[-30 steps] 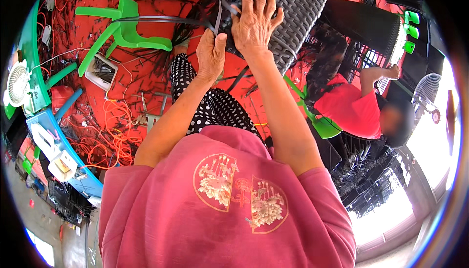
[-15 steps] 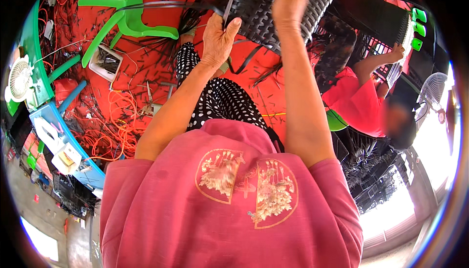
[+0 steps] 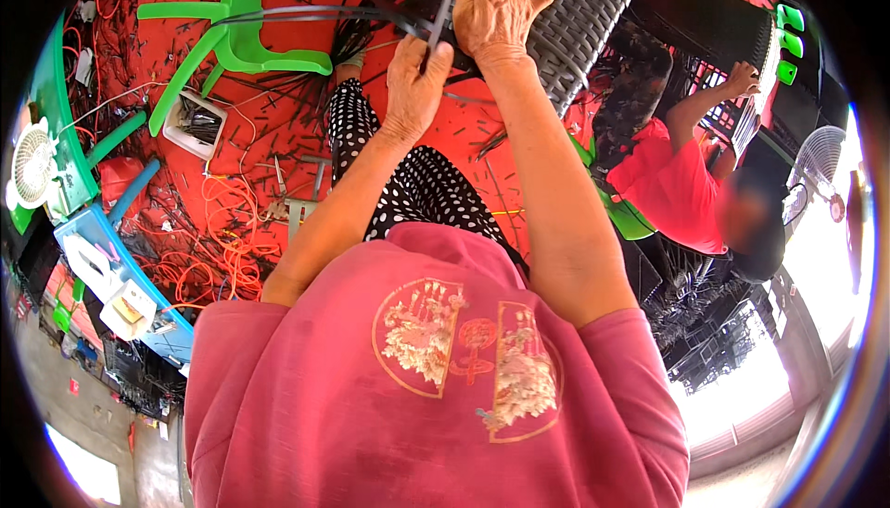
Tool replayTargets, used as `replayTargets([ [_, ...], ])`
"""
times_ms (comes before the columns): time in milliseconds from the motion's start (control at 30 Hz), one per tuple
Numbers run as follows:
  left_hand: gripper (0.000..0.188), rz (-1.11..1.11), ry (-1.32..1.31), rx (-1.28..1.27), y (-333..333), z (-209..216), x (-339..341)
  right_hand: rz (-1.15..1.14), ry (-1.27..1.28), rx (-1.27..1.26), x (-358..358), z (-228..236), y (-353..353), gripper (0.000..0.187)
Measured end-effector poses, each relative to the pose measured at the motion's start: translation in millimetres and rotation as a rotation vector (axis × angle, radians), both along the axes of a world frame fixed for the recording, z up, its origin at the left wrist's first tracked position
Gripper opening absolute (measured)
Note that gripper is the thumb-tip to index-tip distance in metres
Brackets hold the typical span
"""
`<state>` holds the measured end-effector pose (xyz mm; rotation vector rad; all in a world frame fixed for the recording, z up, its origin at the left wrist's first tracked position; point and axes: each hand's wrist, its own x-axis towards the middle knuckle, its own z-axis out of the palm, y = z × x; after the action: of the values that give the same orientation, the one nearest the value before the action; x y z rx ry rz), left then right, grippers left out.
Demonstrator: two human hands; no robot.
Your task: The person uses scissors to trim loose strands from the edge of a black woven wicker chair seat. They hold the seat with one hand and carefully snip protruding fibers with the other, occasionally adjusting the seat's position to access different areas.
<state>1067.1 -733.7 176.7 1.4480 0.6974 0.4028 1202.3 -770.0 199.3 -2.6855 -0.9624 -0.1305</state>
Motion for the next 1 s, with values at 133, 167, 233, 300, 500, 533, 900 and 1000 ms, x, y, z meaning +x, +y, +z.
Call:
replayTargets([
  [133, 0.024, 0.120, -0.015, -0.252, 6, 0, 6, 0.030, -0.032, -0.002, 0, -4, 17, 0.056],
  [167, 0.023, 0.107, -0.032, -0.333, 15, 9, 9, 0.002, 0.002, -0.006, 0, -1, 23, 0.054],
  [233, 0.029, 0.065, -0.015, -0.406, 29, 12, 7, -0.082, 0.182, 0.037, 12, 5, 30, 0.049],
  [300, 0.027, 0.078, -0.051, -0.401, 29, 6, 6, -0.097, 0.316, 0.409, 25, 1, 16, 0.050],
  [500, 0.042, 0.104, -0.057, -0.326, 17, 2, 14, -0.273, 0.354, 0.510, 8, 16, -12, 0.059],
  [533, 0.041, 0.104, -0.034, -0.339, 16, 2, 15, -0.306, 0.245, 0.317, -2, 18, -8, 0.059],
  [900, 0.005, 0.112, 0.044, -0.333, 13, 5, 17, -0.249, 0.174, 0.058, -25, 14, 17, 0.067],
  [1000, 0.013, 0.211, 0.025, -0.399, 13, 19, 24, -0.263, 0.232, 0.038, -22, 14, 26, 0.069],
])
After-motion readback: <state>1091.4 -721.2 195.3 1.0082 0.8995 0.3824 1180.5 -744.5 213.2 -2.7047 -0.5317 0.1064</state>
